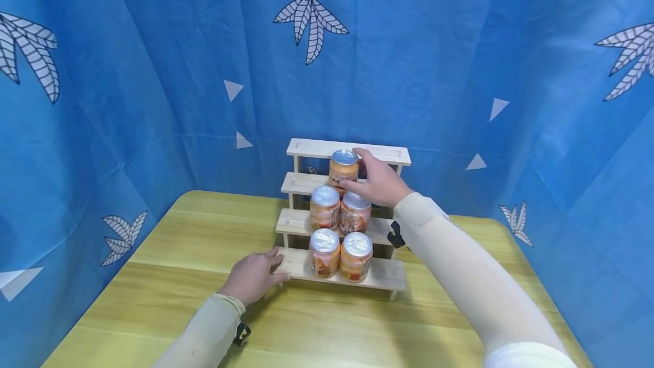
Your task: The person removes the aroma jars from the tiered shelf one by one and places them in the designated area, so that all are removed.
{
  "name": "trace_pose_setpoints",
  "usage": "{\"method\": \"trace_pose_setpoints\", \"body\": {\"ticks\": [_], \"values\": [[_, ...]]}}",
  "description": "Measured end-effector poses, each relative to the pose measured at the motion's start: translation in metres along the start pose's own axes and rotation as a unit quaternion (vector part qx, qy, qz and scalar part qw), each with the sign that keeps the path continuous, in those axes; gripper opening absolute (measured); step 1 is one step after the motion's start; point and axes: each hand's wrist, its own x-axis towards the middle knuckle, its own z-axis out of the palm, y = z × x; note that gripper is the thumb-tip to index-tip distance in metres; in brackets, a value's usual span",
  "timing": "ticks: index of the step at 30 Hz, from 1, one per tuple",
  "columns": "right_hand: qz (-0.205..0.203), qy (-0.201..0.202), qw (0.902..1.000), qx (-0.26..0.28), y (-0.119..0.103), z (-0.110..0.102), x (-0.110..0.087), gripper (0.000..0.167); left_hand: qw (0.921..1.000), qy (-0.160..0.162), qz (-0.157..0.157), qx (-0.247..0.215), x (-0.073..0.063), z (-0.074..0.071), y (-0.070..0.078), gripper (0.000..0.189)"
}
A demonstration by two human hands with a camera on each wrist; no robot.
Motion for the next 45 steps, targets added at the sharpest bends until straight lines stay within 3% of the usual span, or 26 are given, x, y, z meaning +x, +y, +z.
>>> {"method": "trace_pose_setpoints", "body": {"ticks": [19,29,37,45], "values": [[0.029,-0.001,0.9992,-0.026,-0.005,0.010,0.008,0.104,1.0000,0.004,0.002,0.000,0.001,0.005,-0.002,0.060],[0.043,-0.001,0.9991,-0.002,-0.008,0.011,0.010,0.102,1.0000,0.007,0.004,0.000,0.001,0.004,-0.003,0.060],[0.048,0.019,0.9985,0.015,-0.007,0.009,0.008,0.098,0.9996,0.024,0.012,0.010,0.000,0.003,-0.001,0.057],[0.038,0.047,0.9980,0.015,-0.005,0.004,0.003,0.097,0.9998,0.018,0.005,0.006,-0.001,0.003,-0.001,0.059]]}}
